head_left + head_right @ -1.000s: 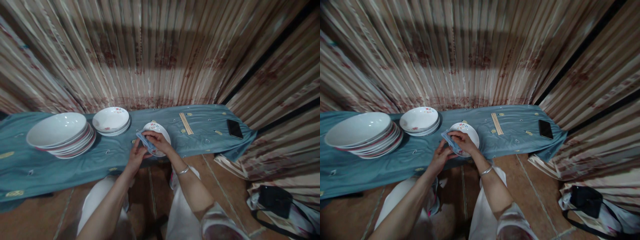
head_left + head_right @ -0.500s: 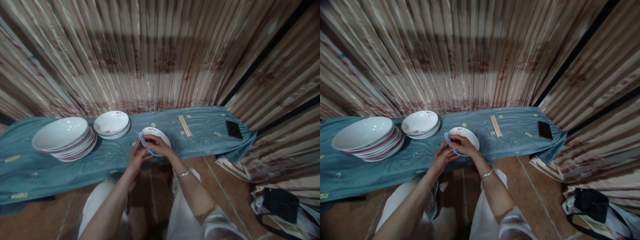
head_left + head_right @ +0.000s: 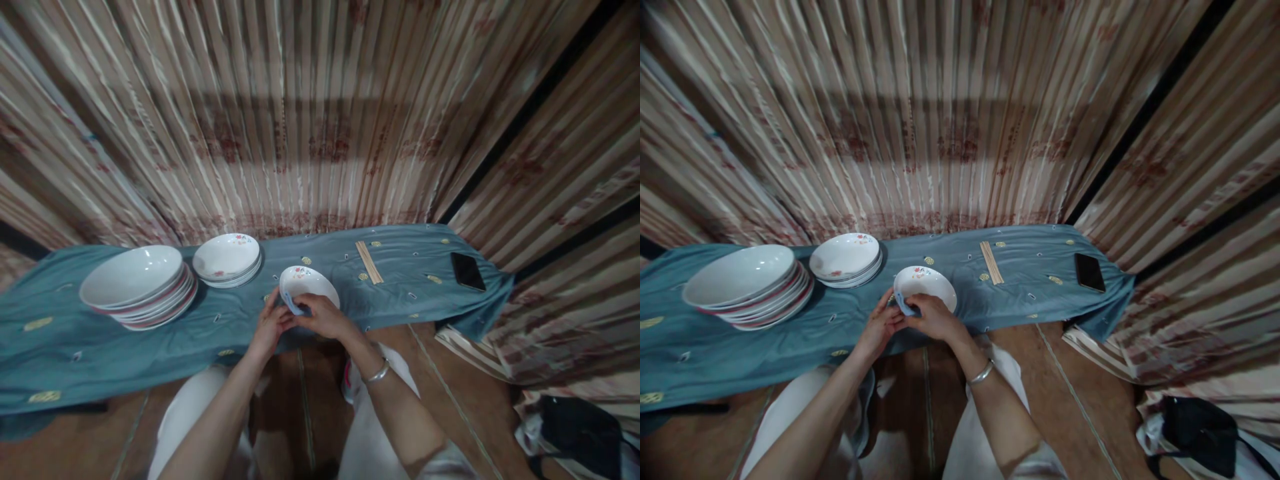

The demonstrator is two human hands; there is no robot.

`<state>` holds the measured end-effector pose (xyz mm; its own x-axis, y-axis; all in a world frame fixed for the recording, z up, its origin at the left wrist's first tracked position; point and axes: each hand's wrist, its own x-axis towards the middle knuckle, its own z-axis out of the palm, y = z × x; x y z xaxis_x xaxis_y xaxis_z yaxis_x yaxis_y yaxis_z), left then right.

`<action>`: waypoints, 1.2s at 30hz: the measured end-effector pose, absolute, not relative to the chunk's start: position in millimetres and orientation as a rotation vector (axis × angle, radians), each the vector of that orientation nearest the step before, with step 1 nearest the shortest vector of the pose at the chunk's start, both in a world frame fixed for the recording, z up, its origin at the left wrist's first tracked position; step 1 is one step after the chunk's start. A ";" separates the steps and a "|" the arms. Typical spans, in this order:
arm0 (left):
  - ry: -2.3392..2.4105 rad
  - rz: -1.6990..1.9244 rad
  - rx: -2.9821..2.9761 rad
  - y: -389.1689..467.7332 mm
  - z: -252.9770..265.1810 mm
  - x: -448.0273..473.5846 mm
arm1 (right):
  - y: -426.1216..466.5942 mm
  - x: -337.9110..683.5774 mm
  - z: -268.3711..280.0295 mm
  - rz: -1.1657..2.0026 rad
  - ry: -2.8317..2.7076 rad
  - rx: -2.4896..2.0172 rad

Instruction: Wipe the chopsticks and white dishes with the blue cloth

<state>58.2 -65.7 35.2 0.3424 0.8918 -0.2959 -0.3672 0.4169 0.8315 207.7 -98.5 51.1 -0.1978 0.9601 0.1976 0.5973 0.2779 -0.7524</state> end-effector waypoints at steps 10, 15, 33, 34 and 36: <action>0.949 0.979 0.983 -58.6 14.7 49.4 | -112.4 206.3 58.9 0.220 -2.113 -1.511; 1.089 1.101 1.786 -47.7 11.3 36.7 | -117.7 220.6 64.2 0.307 -2.073 -1.442; 0.783 0.959 1.845 -31.9 56.4 69.9 | -113.6 254.7 75.1 0.616 -1.686 -1.224; 0.785 0.956 1.803 -33.7 57.3 73.4 | -111.6 256.4 75.1 0.629 -1.573 -1.208; 0.818 0.960 1.775 -36.2 60.4 79.9 | -106.1 261.4 74.3 0.656 -1.292 -1.172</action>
<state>79.9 -36.2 60.4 0.4731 0.8431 0.2556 0.1190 -0.3486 0.9297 261.4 -106.1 74.3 0.2207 0.8988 0.3788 0.2250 0.3310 -0.9164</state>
